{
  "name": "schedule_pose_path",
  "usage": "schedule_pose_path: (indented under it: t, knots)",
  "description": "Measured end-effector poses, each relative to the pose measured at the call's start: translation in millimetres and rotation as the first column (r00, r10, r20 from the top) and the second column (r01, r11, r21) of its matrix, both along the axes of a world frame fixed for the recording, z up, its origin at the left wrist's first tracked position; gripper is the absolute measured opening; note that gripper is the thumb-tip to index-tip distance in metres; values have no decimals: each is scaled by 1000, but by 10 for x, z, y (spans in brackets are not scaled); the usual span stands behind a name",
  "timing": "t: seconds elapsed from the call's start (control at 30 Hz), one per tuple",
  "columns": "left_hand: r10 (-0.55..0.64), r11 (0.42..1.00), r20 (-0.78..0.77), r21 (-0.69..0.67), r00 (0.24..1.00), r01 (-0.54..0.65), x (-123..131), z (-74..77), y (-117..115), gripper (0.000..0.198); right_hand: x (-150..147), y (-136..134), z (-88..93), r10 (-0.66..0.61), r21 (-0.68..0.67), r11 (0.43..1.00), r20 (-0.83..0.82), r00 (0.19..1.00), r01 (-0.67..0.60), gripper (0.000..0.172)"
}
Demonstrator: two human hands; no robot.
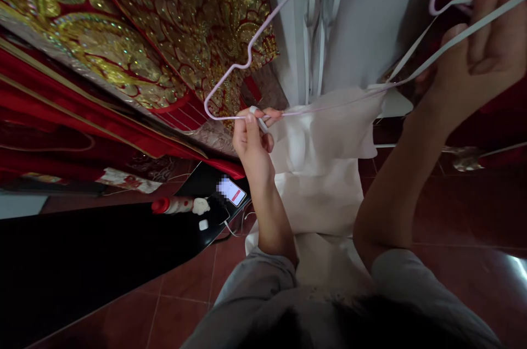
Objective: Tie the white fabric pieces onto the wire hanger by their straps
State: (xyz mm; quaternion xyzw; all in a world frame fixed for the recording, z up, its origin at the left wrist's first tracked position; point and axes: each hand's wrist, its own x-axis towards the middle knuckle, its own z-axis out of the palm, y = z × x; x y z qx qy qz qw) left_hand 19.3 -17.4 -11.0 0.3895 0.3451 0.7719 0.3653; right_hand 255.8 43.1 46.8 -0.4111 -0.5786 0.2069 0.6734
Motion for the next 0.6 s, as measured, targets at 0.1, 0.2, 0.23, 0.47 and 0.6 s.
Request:
schedule_pose_path:
  t: [0.1,0.2,0.23,0.47,0.6]
  knots:
    - [-6,1000,-18,-17,1000,5,-11,7,-16,37,67,-89,-85,-21,1,1000,35,999,21,28]
    - [-4,999,-24,-32,1000,4,-12,20,-28,37,316,95,-159,-95,69,993,51,994,92,26]
    - [0,999,-26,-41,1000,-1,-8,23,-30,37,429,199,-194,-134,117,985,41,990,129,26]
    - [-17,998,-7,-53,1000,16,21,9,-18,43,466,202,-561,-317,533,647,-462,828,545,30]
    - [-51,997,9,-59,999,51,65,19,-32,41,-150,-346,-568,-203,391,888,-143,969,243,45]
